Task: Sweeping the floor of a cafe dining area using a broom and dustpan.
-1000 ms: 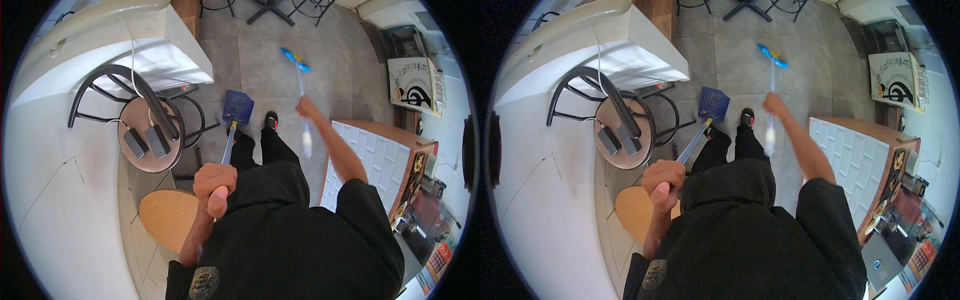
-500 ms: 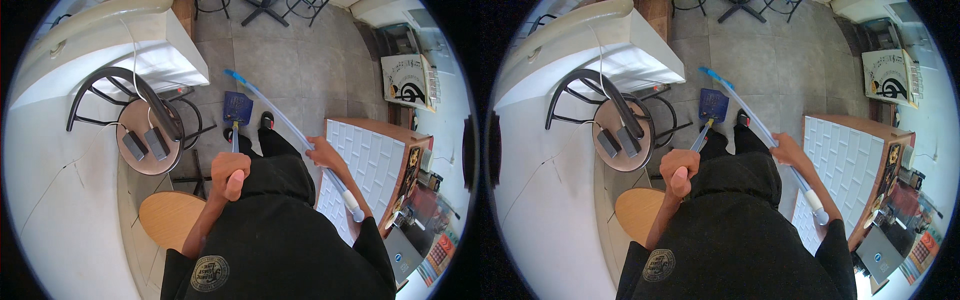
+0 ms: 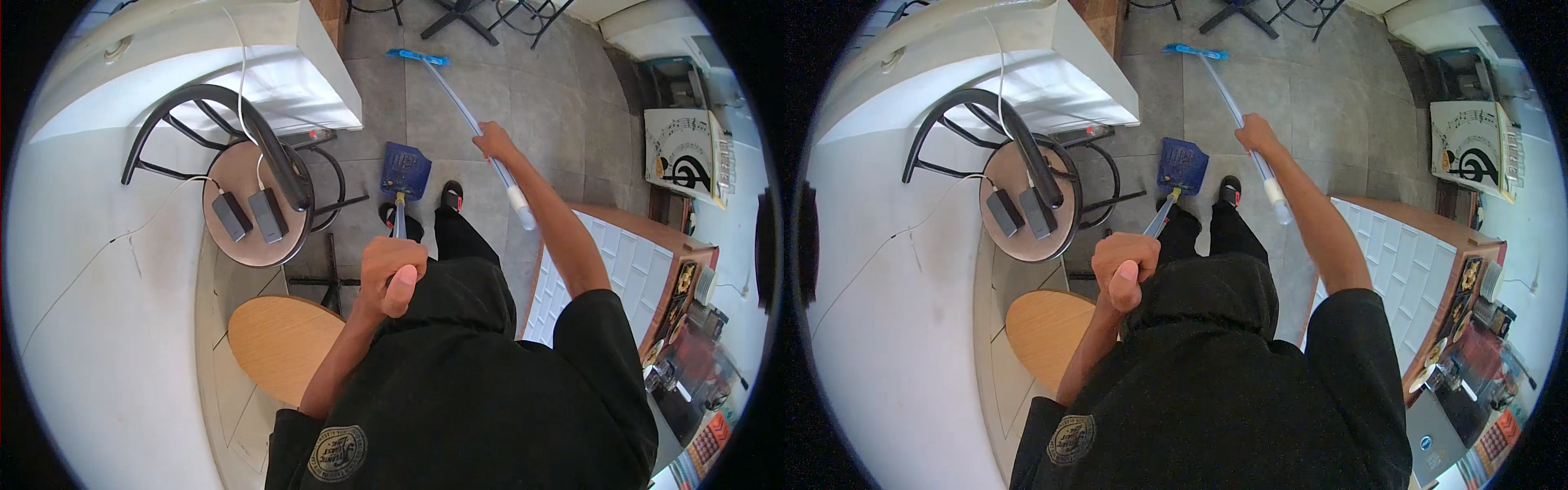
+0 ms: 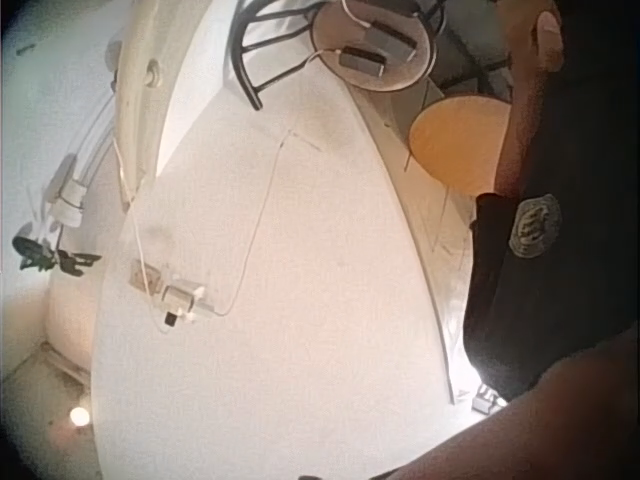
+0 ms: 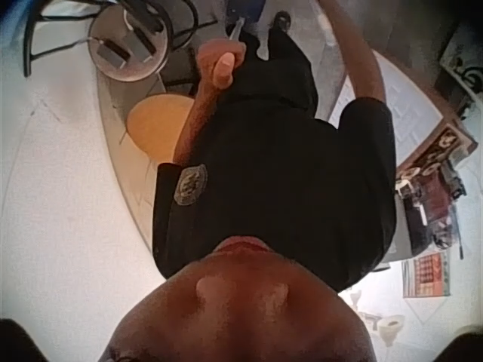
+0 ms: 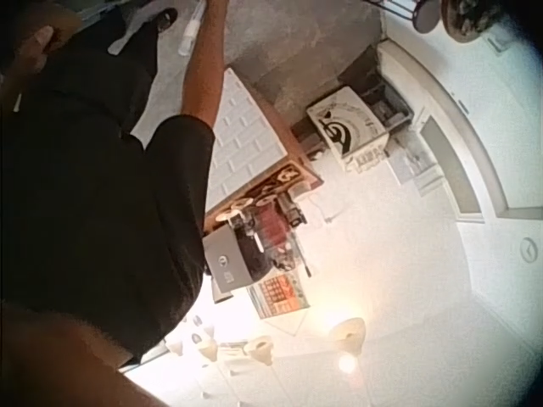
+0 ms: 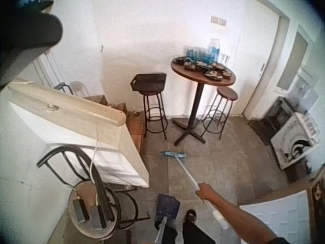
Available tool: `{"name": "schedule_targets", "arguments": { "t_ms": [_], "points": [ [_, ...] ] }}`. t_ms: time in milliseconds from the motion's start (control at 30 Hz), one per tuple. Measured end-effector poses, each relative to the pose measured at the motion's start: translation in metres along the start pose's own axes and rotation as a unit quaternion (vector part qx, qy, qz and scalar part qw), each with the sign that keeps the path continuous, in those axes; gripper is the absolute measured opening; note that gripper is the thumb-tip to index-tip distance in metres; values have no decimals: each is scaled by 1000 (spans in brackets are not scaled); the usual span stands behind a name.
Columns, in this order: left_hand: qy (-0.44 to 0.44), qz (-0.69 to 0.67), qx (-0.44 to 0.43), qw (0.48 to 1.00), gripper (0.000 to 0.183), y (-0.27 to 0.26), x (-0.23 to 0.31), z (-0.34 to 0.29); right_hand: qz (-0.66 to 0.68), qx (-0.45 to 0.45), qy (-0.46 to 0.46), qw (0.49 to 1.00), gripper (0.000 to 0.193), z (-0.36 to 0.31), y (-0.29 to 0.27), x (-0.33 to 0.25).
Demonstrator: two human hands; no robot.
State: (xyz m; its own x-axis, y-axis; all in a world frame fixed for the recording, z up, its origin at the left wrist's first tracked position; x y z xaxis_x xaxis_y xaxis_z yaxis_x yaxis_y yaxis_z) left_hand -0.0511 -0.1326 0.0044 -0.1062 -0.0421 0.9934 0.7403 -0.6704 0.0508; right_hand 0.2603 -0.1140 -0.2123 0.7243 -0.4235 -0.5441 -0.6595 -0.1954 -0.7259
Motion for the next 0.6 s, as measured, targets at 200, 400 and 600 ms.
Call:
{"name": "schedule_targets", "arguments": {
  "t_ms": [200, 400, 600],
  "points": [
    [9, -26, 3, 1000, 26, 7, -1, 7, -11, 0, 8, 1000, 42, -4, 71, 34],
    [21, -24, -8, 999, 23, 8, -2, 5, -42, 52, -41, 997, 51, -28, 67, 16],
    [19, -16, -1, 1000, 24, 8, 1, 1, -40, 44, -24, 998, 41, -21, 52, -12]
  ]
}}
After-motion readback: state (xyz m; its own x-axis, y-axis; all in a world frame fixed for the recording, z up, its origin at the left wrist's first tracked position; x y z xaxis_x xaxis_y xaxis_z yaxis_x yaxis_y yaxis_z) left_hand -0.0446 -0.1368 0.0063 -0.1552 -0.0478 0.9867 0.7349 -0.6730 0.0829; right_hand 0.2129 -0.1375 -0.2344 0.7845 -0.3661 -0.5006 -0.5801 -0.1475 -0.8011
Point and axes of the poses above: each hand's wrist, its own z-axis towards the middle knuckle, its own y-axis out of the palm, x = y × z, the point moved 2 cm from there along z, towards the middle knuckle, and after that the axes turned 9 degrees about -y, right-handed, at the moved point
